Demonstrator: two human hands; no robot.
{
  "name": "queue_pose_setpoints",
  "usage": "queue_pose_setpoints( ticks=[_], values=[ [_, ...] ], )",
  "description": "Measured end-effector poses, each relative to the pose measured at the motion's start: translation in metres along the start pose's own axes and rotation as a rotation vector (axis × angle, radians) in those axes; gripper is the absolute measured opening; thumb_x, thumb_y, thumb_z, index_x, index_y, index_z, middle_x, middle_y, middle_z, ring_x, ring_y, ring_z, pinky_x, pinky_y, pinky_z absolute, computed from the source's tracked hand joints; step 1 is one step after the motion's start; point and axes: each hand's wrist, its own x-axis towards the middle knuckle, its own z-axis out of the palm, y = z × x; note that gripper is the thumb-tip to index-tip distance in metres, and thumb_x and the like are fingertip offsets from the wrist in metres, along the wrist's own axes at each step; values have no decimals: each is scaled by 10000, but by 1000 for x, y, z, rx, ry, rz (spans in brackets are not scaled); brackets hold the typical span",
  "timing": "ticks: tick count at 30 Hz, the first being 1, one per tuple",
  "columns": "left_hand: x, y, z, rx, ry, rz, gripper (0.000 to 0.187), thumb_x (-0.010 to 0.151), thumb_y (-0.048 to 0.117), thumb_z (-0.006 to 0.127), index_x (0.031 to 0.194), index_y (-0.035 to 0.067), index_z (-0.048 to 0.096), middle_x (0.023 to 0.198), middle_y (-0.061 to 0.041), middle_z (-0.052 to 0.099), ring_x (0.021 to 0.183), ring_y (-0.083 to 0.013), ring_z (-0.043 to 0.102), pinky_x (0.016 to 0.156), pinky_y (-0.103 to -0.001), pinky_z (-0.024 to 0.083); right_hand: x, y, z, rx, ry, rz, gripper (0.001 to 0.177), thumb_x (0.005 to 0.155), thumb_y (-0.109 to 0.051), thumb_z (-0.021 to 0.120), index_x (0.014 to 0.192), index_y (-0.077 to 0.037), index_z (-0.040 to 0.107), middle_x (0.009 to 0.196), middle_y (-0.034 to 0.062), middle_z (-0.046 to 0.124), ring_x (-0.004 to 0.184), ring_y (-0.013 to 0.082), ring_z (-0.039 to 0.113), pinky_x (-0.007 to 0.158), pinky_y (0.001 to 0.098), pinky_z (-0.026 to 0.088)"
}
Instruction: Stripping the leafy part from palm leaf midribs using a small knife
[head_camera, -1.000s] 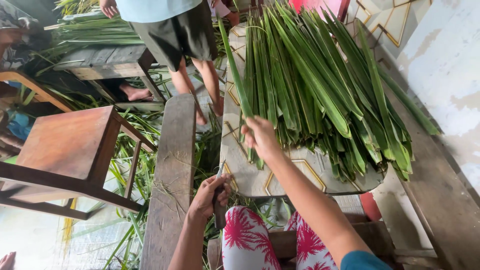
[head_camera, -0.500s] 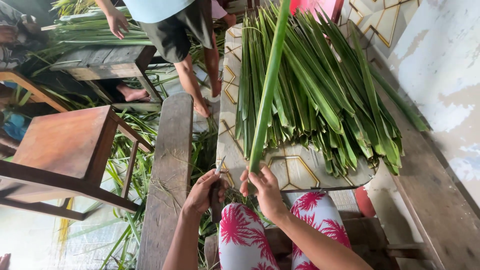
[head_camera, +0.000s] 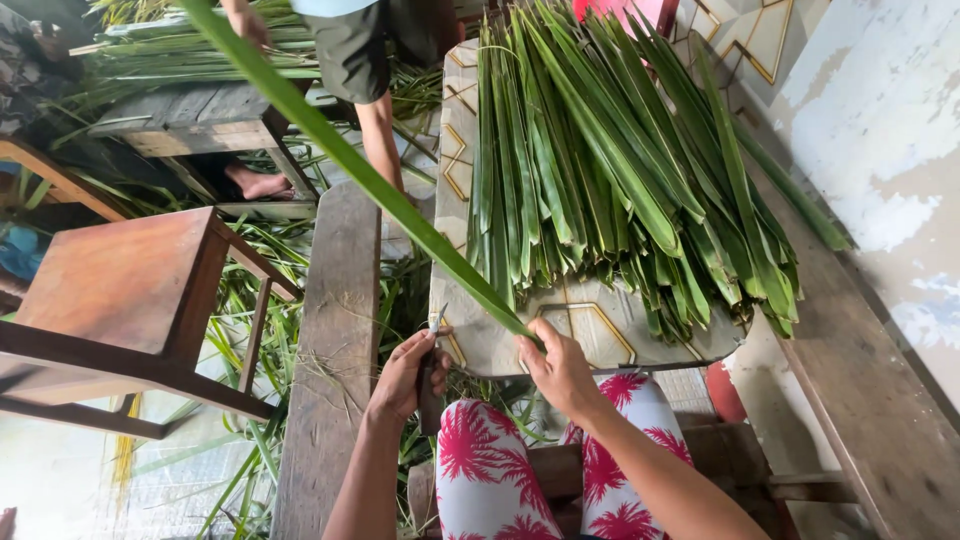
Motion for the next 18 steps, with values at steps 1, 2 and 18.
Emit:
queue_pose_setpoints(
  ticks=[1, 2, 18],
  values=[
    [0, -2, 0, -2, 11, 4, 238, 960, 170, 546, 1105, 6, 640, 625, -217, 587, 402, -205, 473, 341, -347, 426, 2, -3, -1, -150, -17, -2, 134, 934, -234, 612, 895, -105, 606, 648, 137, 672, 611, 291, 673, 579, 400, 539],
    [1, -3, 0, -2, 22, 9, 235, 958, 167, 549, 1103, 8, 644, 617, -214, 586, 398, -205, 478, 341, -349, 429, 6, -6, -3, -299, -32, -6, 137, 935, -248, 606, 939, -111, 597, 704, 191, 679, 681, 377, 697, 606, 486, 544],
    [-1, 2, 3, -10, 59, -33, 227, 942, 129, 556, 1095, -21, 627, 606, -253, 588, 390, -244, 502, 337, -377, 449, 41, 14, -4, 50, -236, 207, 138, 851, -96, 586, 731, -42, 627, 482, 63, 622, 303, 134, 525, 339, 242, 448]
  ],
)
